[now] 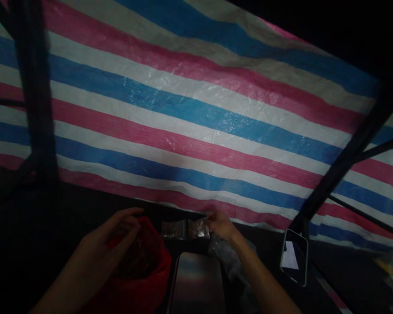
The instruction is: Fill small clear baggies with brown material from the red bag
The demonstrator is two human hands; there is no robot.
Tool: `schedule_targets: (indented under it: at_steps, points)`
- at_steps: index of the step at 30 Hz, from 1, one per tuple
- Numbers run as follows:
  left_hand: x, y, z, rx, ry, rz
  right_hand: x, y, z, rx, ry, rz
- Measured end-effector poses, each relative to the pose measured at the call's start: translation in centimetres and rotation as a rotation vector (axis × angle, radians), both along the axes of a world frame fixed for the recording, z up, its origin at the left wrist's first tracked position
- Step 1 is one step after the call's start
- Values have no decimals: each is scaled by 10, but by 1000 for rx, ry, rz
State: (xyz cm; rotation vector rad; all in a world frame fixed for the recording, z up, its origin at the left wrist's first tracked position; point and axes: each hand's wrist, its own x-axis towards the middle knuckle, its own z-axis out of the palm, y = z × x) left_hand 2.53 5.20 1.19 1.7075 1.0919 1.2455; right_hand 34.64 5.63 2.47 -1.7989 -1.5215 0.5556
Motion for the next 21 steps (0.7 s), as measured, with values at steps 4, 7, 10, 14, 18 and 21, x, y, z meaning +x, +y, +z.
schedule_targets:
  at_steps: [4, 7, 10, 14, 18, 21]
  points:
    - [16, -14, 10, -76, -149, -66, -26, -25, 26, 4, 139, 39]
    - [32, -26, 14, -220, -276, -255, -70, -38, 42, 93, 233, 114]
    - [38, -27, 13, -275, -437, -320, -122, -39, 47, 124, 442, 276]
    - [23, -11, 16, -306, -567, -274, -166, -28, 43, 176, 608, 327]
    - [6, 0, 23, -319, -572, -205, -179, -21, 41, 201, 473, 338]
    - [1, 1, 23, -363, -581, -201, -183, -25, 45, 200, 261, 295]
